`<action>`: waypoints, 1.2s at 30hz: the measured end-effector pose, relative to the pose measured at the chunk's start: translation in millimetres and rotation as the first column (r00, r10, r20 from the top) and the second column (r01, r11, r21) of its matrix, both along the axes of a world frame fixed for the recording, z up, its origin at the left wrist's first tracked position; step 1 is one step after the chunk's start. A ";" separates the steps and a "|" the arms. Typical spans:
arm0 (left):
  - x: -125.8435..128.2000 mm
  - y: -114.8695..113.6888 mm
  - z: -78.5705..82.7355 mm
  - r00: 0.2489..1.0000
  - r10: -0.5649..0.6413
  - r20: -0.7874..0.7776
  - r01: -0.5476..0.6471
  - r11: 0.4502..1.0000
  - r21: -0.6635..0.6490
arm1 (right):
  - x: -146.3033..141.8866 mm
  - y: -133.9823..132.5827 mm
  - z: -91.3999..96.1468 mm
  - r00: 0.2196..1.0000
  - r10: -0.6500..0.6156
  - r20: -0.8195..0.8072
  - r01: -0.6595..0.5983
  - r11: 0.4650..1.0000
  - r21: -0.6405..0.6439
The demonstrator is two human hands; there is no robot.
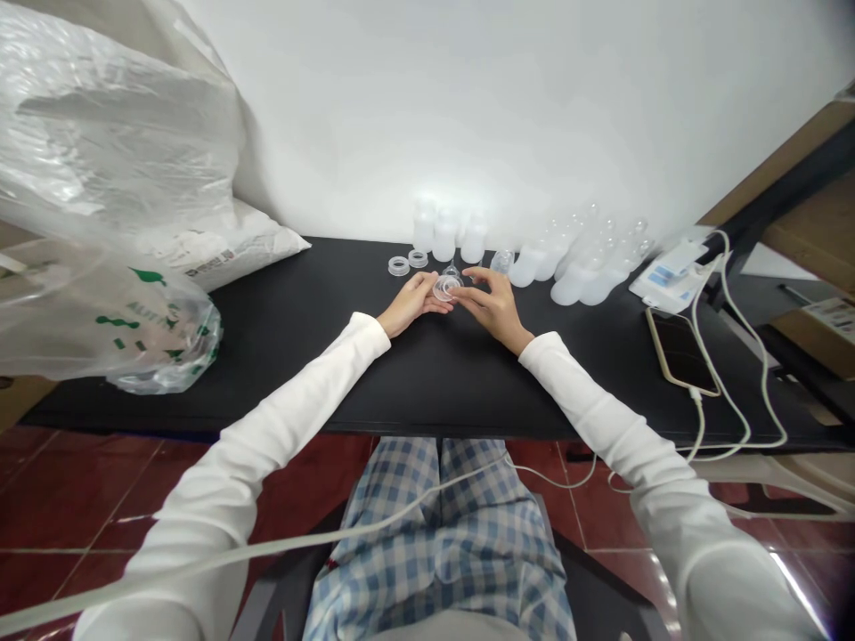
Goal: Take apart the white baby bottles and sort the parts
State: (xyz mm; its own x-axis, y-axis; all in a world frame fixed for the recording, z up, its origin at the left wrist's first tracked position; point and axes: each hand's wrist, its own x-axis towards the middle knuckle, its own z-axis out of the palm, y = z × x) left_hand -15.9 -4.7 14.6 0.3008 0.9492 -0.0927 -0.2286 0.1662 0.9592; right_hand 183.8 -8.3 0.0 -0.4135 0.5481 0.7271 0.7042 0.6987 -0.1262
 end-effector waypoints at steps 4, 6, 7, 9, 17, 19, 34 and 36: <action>-3.0 2.9 -4.0 0.998 -0.034 0.047 0.031 0.997 0.067 | 0.2 0.0 2.6 1.000 -0.004 0.026 0.007 0.993 -0.114; -5.0 3.9 -6.1 0.997 -0.045 0.057 0.040 0.995 0.095 | 0.0 -1.4 4.0 0.999 0.001 0.053 0.005 0.992 -0.124; -5.9 4.1 -7.2 0.997 -0.056 0.054 0.050 0.993 0.111 | -0.1 -2.1 4.5 0.998 0.006 0.067 0.003 0.992 -0.127; -7.1 4.0 -9.5 0.997 -0.073 0.033 0.068 0.988 0.142 | -0.4 -3.5 5.6 0.996 0.018 0.088 -0.006 0.990 -0.140; -8.3 8.3 -16.8 0.999 0.001 -0.054 0.010 0.980 0.196 | -2.6 -2.1 2.7 0.995 0.058 -0.087 -0.070 0.987 -0.143; -8.8 8.8 -17.3 0.995 0.008 -0.095 0.017 0.963 0.268 | -2.7 0.1 -1.0 0.986 0.025 -0.167 -0.056 0.981 -0.183; -3.0 3.0 -21.1 0.961 0.126 -0.246 -0.008 0.901 0.433 | -4.2 6.5 -8.5 0.935 0.102 -0.341 -0.266 0.837 -0.479; -2.3 3.1 -20.7 0.959 0.144 -0.244 -0.026 0.902 0.431 | -6.1 5.2 -7.9 0.919 0.104 -0.381 -0.293 0.826 -0.482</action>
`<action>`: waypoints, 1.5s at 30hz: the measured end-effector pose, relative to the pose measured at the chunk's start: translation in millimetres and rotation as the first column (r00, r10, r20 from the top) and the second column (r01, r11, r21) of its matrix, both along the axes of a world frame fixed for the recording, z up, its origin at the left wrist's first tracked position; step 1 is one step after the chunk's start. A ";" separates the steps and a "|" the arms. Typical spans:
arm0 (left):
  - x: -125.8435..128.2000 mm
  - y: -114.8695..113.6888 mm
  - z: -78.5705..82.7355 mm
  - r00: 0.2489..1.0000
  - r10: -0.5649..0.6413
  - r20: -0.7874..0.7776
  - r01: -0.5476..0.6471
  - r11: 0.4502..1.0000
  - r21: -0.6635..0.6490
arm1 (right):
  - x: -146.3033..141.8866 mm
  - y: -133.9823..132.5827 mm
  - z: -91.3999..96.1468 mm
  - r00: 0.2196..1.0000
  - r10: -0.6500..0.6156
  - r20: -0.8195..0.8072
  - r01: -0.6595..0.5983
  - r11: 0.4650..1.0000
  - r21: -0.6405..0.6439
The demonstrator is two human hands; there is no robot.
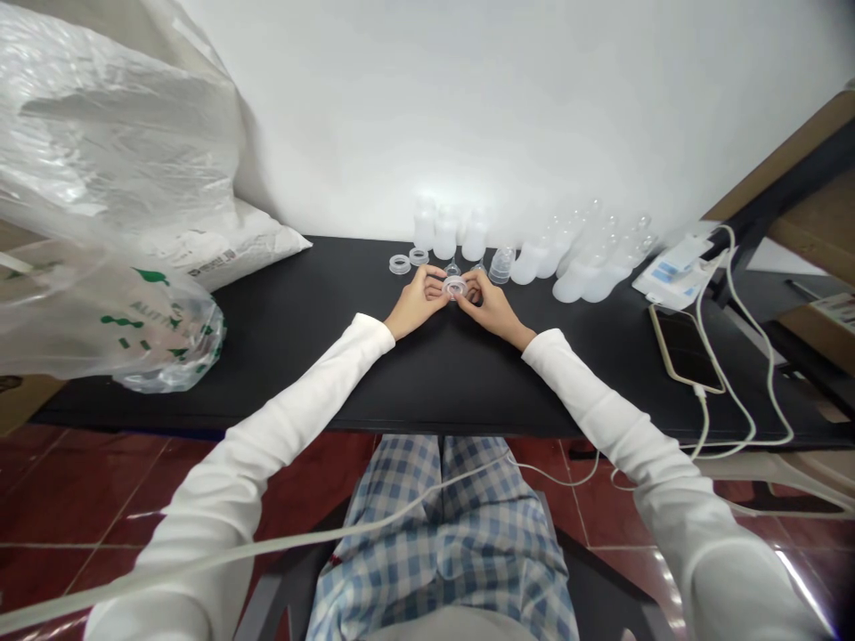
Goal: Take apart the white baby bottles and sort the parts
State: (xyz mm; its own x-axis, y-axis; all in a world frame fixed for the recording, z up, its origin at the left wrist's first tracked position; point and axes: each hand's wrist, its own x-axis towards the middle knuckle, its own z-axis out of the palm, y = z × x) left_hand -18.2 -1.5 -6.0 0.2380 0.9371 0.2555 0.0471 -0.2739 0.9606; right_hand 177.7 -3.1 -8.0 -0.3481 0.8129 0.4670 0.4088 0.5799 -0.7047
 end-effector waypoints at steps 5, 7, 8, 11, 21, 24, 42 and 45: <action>1.9 -4.4 4.6 0.998 0.020 -0.052 -0.018 0.999 0.038 | -5.7 -5.0 0.7 0.996 0.022 -0.090 -0.026 0.999 -0.044; 2.4 -6.6 5.9 0.998 0.013 -0.060 -0.009 0.999 0.053 | -7.1 -6.8 0.7 0.994 0.026 -0.103 -0.032 0.998 -0.056; 2.5 -7.5 6.3 0.998 0.007 -0.062 -0.003 0.998 0.057 | -7.7 -7.5 0.7 0.994 0.026 -0.107 -0.033 0.998 -0.060; 3.0 -9.8 7.4 0.998 -0.011 -0.060 0.015 0.998 0.059 | -9.7 -9.2 0.7 0.991 0.020 -0.129 -0.030 0.997 -0.073; 7.1 -9.8 3.7 0.997 -0.059 0.049 0.061 0.998 -0.029 | -14.0 -9.5 -1.8 0.975 -0.002 -0.221 -0.033 0.987 -0.156; 5.3 -7.2 2.3 0.996 -0.069 0.064 0.072 0.997 -0.037 | -13.9 -8.4 -1.7 0.969 0.025 -0.246 -0.078 0.974 -0.212; -0.4 -11.0 9.2 0.987 -0.010 -0.163 0.026 0.995 0.094 | -14.8 -9.6 -1.2 0.975 0.023 -0.223 -0.054 0.989 -0.135; 0.3 -12.4 9.6 0.978 0.002 -0.209 0.024 0.992 0.121 | -14.7 -9.6 -1.9 0.976 0.023 -0.216 -0.053 0.990 -0.132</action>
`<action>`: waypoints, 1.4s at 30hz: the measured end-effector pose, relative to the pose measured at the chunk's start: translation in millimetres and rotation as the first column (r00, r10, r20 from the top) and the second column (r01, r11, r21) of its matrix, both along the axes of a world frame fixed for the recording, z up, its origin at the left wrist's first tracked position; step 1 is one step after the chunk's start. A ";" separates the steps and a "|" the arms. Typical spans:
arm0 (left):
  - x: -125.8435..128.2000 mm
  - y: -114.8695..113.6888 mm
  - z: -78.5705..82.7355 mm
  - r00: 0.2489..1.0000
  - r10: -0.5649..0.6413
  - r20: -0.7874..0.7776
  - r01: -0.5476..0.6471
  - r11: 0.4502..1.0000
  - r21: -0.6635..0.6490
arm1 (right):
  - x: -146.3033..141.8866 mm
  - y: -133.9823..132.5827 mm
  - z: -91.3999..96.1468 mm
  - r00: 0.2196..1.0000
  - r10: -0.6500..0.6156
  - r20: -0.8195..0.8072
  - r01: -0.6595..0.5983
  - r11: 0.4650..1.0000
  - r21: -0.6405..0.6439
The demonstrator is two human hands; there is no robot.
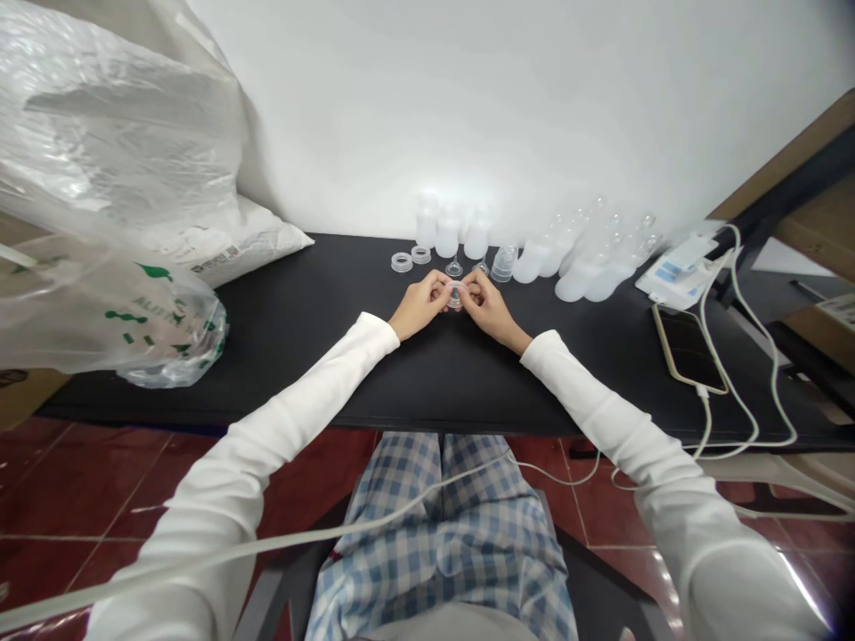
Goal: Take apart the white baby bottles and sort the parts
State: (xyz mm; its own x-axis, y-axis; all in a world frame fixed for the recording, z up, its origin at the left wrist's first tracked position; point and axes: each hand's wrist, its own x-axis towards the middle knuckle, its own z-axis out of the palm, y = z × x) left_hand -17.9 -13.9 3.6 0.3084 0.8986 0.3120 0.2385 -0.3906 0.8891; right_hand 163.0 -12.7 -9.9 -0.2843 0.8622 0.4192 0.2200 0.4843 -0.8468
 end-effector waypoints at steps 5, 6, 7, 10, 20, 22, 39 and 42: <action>0.8 -0.1 -0.8 0.996 0.034 -0.084 -0.028 0.997 0.078 | 0.8 0.8 -1.9 1.000 -0.011 0.026 0.010 1.000 0.021; 0.7 0.1 -1.0 0.994 0.040 -0.098 -0.031 0.995 0.091 | 1.0 1.0 -2.3 0.999 -0.015 0.031 0.014 1.000 0.018; 0.5 0.2 -1.0 0.993 0.042 -0.108 -0.031 0.995 0.099 | 1.1 1.1 -2.5 0.999 -0.016 0.035 0.016 1.000 0.012; -0.1 0.1 -0.7 0.994 0.030 -0.109 -0.019 0.994 0.106 | 0.9 0.2 -1.7 0.999 -0.018 0.042 0.018 1.000 -0.001; 1.6 -4.0 1.8 0.990 0.056 -0.128 -0.041 0.992 0.121 | -0.9 -11.2 11.4 0.973 -0.130 0.192 0.113 0.989 0.099; 1.3 -3.8 1.4 0.987 0.066 -0.144 -0.046 0.990 0.136 | -0.7 -11.4 12.3 0.975 -0.119 0.189 0.102 0.990 0.098; -3.5 0.1 0.9 0.989 -0.043 -0.138 0.056 0.994 0.090 | 1.2 -5.5 3.5 0.954 -0.133 0.269 0.106 0.988 0.112; -2.5 -0.4 1.6 0.981 -0.016 -0.193 0.039 0.993 0.116 | 1.6 -4.5 0.5 0.888 -0.224 0.401 0.137 0.963 0.233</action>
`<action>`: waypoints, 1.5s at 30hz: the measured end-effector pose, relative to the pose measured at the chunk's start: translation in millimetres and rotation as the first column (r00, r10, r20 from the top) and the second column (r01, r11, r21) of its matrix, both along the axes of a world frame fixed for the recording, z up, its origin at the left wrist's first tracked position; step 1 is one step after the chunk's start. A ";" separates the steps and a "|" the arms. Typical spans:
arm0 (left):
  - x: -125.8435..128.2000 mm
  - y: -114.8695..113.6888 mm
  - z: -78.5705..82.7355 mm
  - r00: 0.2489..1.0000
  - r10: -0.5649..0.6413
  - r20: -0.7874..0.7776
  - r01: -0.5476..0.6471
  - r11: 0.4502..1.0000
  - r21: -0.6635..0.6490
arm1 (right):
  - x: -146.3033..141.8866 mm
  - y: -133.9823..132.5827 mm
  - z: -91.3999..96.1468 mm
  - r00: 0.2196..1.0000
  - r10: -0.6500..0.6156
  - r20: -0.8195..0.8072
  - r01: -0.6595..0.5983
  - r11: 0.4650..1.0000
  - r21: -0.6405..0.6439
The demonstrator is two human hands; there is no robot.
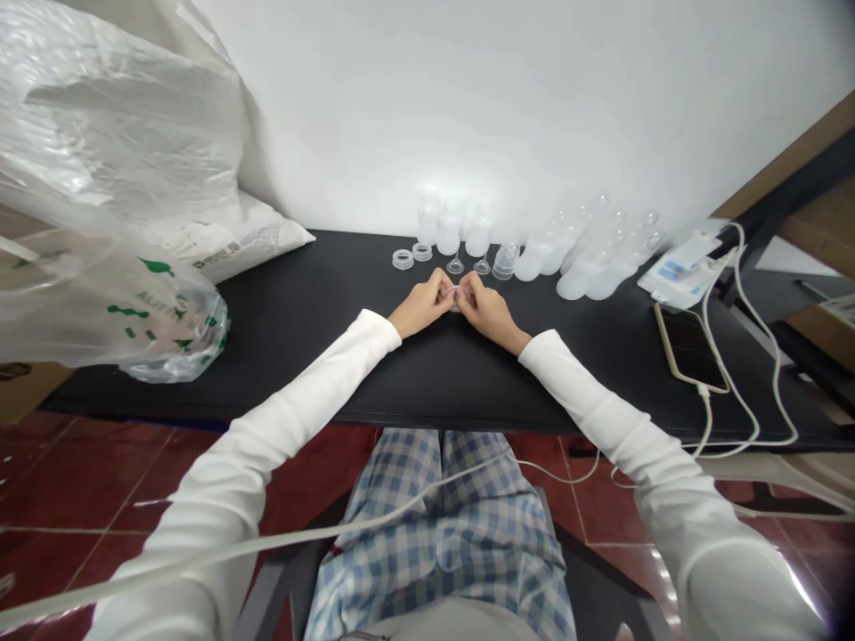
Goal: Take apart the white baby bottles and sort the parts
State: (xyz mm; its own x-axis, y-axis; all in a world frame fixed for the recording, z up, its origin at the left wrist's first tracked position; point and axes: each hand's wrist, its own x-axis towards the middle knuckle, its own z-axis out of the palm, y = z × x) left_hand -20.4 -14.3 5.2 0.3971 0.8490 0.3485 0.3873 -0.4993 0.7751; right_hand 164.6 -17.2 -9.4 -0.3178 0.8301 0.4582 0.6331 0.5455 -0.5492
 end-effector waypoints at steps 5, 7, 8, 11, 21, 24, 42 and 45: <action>1.6 1.2 -1.9 1.000 -0.001 -0.030 0.002 1.000 0.015 | 1.2 2.6 -3.0 0.994 -0.030 0.103 0.020 0.995 0.103; 1.7 1.4 -2.3 1.000 0.001 -0.029 -0.001 1.000 0.021 | 2.0 2.5 -1.5 0.994 -0.036 0.103 0.028 0.997 0.072; 1.9 1.3 -2.3 1.000 0.003 -0.024 -0.002 1.000 0.025 | 2.4 2.2 -0.4 0.994 -0.041 0.099 0.036 0.998 0.053; 2.4 0.0 -1.3 1.000 0.006 0.002 -0.006 0.999 0.035 | 2.8 0.3 2.8 0.997 -0.048 0.063 0.048 0.999 0.015; 0.1 3.6 -6.0 0.997 -0.022 0.078 0.023 1.000 -0.016 | 5.2 2.9 2.9 0.988 0.128 -0.081 -0.130 0.991 -0.021; 0.3 4.4 -6.6 0.997 0.012 0.073 -0.012 1.000 -0.005 | 5.1 3.2 2.8 0.984 0.144 -0.106 -0.146 0.989 -0.015; 7.5 -1.0 -3.8 0.996 0.048 0.072 -0.051 0.998 0.047 | 2.8 3.8 4.2 0.958 0.177 -0.225 -0.191 0.980 -0.045; 8.3 -1.6 -4.1 0.996 0.058 0.065 -0.062 0.996 0.060 | 1.4 1.0 5.5 0.961 0.164 -0.223 -0.176 0.984 -0.035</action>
